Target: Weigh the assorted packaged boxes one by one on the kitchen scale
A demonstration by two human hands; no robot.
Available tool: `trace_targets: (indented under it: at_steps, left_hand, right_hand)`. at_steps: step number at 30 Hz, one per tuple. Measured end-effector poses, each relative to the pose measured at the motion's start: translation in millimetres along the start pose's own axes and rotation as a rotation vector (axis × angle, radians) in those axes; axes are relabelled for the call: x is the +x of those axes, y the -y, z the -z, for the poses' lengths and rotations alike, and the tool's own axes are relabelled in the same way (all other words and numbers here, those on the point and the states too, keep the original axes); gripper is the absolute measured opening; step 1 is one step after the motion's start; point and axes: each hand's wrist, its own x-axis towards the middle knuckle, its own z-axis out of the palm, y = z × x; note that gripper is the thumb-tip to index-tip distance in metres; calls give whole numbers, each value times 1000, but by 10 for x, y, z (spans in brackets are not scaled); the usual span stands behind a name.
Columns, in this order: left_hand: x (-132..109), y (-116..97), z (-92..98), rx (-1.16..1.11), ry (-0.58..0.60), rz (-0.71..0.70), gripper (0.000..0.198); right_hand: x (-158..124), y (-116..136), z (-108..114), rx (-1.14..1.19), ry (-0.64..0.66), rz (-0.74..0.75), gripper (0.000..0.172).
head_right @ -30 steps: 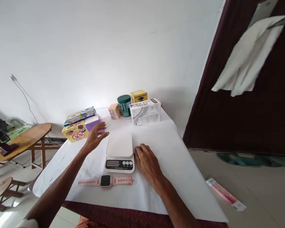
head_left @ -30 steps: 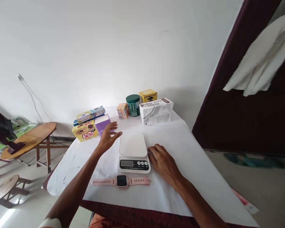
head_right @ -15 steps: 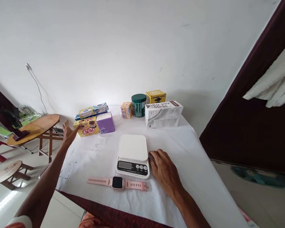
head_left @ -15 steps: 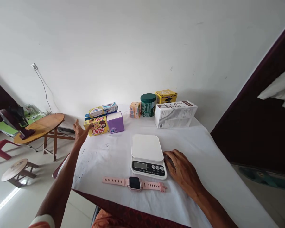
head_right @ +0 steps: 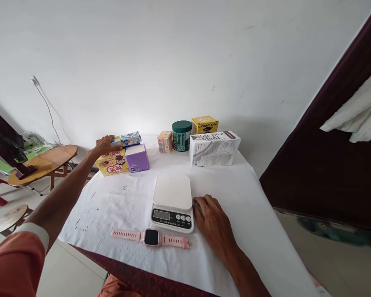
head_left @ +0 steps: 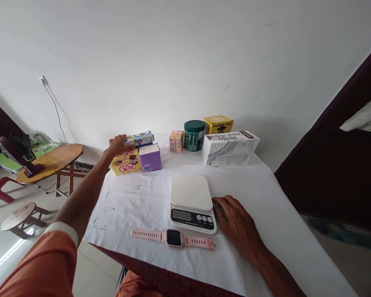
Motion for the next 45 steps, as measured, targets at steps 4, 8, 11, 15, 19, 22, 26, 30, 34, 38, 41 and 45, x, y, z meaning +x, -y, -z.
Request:
trace_targets:
  at_steps: [4,8,11,15,19,22,26,30,34,38,41,45]
  left_hand:
    - [-73,-35,35,12,-9,8,57]
    - [-295,-135,168,-15,-158,-23,54]
    - [-484,-292,334,-59,-221,-134,52]
    - [-784,-651,457,-143,-128,-334,57]
    - [-1157,-1169,256,-248,11,-589,65]
    - [-1403,-1571,-50,-270,154,-721,72]
    - [-1567,-1903,-441,-260,270,-807,78]
    - [-1589,-1942,-653,-235,285,-796,72]
    - [-1609,-1890,-666,-264,300,-761,74]
    - [-1652,-1837,-561,-270,312,-746,90]
    - [-1668,-1751,-453,-274,313,-720,88]
    - [-1660,-1595,-358,-272,353,-693,61]
  right_hand:
    - [5,0,8,1,0,9,21]
    - [11,11,21,0,2,6,20]
    - [16,30,31,-2,2,1,20]
    - [20,50,34,-9,-3,-7,19]
    - [24,51,33,-9,-9,-32,18]
    - [31,45,42,19,18,-80,19]
    - [41,37,68,52,49,-124,22]
    - [49,32,86,56,56,-118,21]
    - [53,38,90,31,54,-102,20]
    - [52,53,93,16,67,-115,19]
    - [54,60,96,11,84,-127,19]
    - [57,66,97,6,91,-131,20]
